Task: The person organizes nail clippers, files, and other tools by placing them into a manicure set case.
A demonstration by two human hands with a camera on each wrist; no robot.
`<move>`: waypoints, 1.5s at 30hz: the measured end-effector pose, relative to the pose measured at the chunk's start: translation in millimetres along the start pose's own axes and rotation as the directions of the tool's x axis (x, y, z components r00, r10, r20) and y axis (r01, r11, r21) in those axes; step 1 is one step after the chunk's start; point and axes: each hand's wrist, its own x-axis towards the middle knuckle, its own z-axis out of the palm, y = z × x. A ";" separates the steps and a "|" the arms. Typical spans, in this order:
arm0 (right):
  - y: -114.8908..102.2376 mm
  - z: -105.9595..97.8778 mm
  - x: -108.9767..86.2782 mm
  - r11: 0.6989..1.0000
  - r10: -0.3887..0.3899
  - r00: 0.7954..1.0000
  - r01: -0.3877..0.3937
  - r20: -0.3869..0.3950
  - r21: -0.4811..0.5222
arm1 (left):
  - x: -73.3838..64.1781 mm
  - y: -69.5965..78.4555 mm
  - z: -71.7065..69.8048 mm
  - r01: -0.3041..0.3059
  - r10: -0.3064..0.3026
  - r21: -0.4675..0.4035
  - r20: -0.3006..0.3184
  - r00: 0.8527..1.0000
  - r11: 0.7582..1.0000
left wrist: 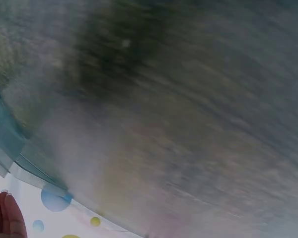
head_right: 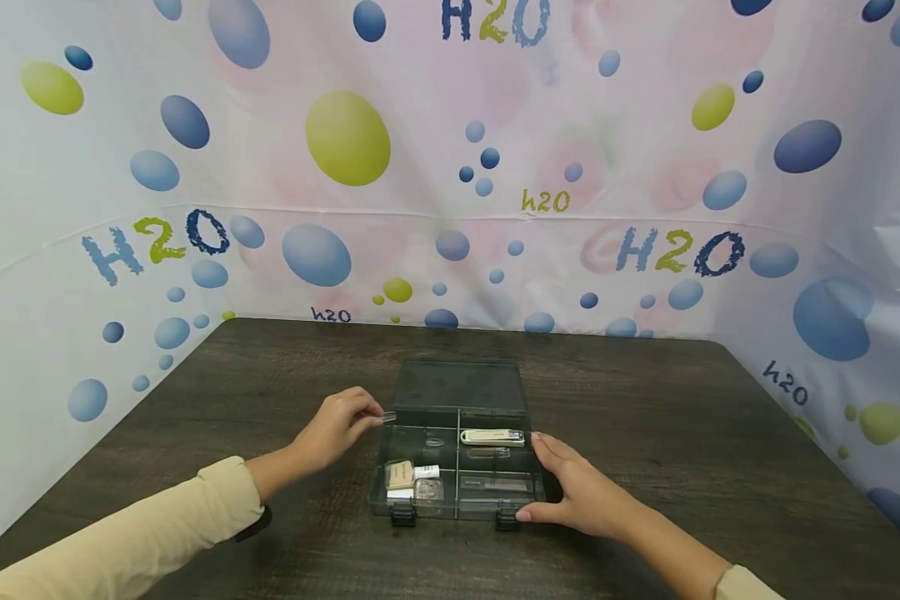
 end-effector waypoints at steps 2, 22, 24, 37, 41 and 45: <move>-0.5 -0.3 0.0 1.000 0.000 1.000 0.000 0.001 0.002 | 2.0 1.8 1.6 -0.002 0.002 -0.005 0.006 1.000 1.000; 0.5 1.2 -0.7 1.000 0.007 1.000 -0.007 0.002 0.010 | 19.3 22.0 14.8 -0.084 0.059 0.097 0.236 0.970 0.992; 0.4 0.7 -0.7 1.000 0.008 1.000 -0.008 0.001 0.008 | 21.7 22.0 15.5 -0.104 0.065 0.127 0.278 0.958 0.986; -0.8 -0.2 -0.1 1.000 0.007 1.000 -0.007 0.006 -0.002 | 31.4 30.8 18.0 -0.183 0.040 0.323 0.402 0.915 0.928; -1.3 -0.7 -0.4 1.000 0.002 1.000 -0.002 0.002 -0.008 | 32.9 32.7 19.0 -0.159 0.000 0.365 0.400 0.916 0.917; -0.7 -0.3 -0.2 1.000 0.001 1.000 -0.001 0.005 -0.007 | 33.4 33.0 20.6 -0.144 -0.029 0.390 0.404 0.914 0.909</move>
